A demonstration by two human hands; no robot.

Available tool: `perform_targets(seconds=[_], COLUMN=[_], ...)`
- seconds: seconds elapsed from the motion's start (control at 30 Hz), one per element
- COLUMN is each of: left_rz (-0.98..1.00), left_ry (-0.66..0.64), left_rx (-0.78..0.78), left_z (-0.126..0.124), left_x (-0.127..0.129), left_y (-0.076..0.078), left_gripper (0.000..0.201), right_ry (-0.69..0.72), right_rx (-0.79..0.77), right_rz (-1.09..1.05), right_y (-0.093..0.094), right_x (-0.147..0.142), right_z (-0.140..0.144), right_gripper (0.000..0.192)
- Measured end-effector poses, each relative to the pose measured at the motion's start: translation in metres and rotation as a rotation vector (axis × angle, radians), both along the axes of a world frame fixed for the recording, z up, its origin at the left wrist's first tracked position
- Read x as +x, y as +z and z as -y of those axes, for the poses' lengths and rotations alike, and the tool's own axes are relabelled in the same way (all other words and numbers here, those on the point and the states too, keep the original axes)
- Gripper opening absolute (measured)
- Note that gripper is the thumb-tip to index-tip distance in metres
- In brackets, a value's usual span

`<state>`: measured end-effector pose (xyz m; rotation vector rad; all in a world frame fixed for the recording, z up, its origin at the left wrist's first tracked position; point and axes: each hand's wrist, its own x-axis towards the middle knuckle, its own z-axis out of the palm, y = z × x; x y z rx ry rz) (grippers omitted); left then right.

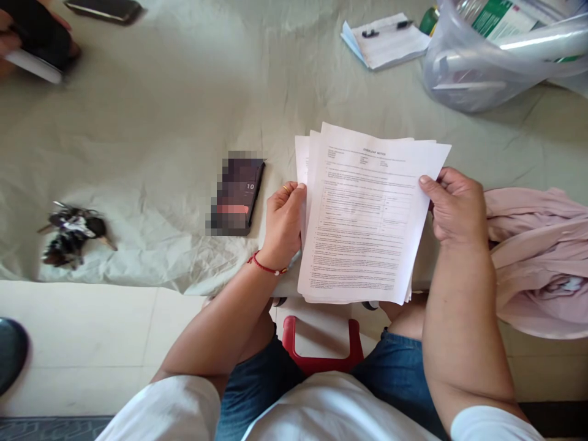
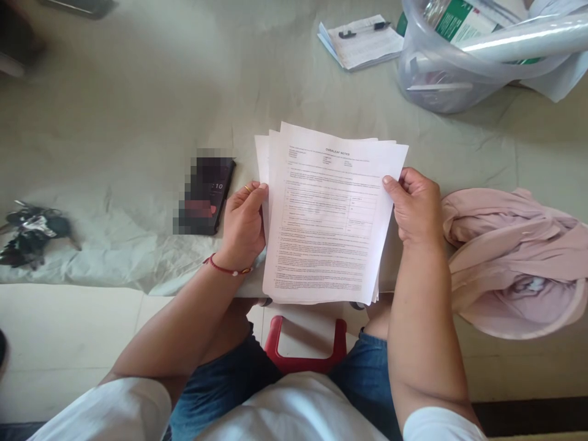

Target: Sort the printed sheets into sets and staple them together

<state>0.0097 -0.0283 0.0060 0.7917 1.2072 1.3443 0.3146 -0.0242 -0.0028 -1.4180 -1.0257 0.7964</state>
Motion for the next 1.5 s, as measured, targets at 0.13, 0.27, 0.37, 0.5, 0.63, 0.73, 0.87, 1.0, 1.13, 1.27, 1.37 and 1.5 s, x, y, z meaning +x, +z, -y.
perform_targets(seconds=[0.13,0.27,0.37,0.5,0.63,0.73,0.87,1.0,1.13,1.27,1.37,1.5], left_rz=[-0.031,-0.051,-0.027,0.027,0.047,0.055,0.056,0.063,0.093,0.135,0.148,0.106], left_ry=[-0.017,-0.019,-0.034,-0.053,-0.048,-0.004,-0.028,-0.099,-0.078,-0.083,-0.107,-0.074], left_rx=[0.02,0.024,0.037,0.066,0.043,0.057,0.073,0.023,0.038,0.005,0.001,0.027], left_z=[0.0,0.0,0.0,-0.001,0.0,0.001,0.0,0.0,0.001,0.002,0.002,0.001], left_x=[-0.002,-0.003,-0.003,-0.003,-0.004,-0.004,-0.002,0.0,0.001,0.002,0.002,0.001], left_y=[0.0,-0.003,-0.006,-0.009,-0.01,-0.01,-0.009,-0.006,-0.003,-0.001,0.0,-0.002], left_gripper=[0.042,0.043,0.04,0.033,0.05,0.061,0.042,0.036,0.045,0.054,0.053,0.041], right_ry=[-0.026,-0.062,-0.11,-0.116,-0.107,-0.103,-0.082,-0.049,-0.027,-0.082,-0.115,-0.108], right_rx=[0.012,0.034,0.079,0.126,0.126,0.11,0.069,-0.009,-0.035,-0.022,-0.021,-0.027], right_rz=[0.014,0.001,-0.093,-0.22,-0.273,-0.267,-0.235,-0.132,-0.076,-0.087,-0.084,-0.089], right_y=[0.001,0.01,0.021,0.03,0.033,0.034,0.034,0.033,0.031,0.029,0.029,0.029], right_x=[-0.001,-0.006,-0.013,-0.017,-0.017,-0.018,-0.019,-0.018,-0.017,-0.017,-0.017,-0.018], right_z=[0.0,0.001,0.003,0.004,0.004,0.004,0.005,0.006,0.007,0.005,0.004,0.004], right_gripper=[0.032,0.03,0.027,0.027,0.031,0.031,0.038,0.04,0.047,0.048,0.045,0.042])
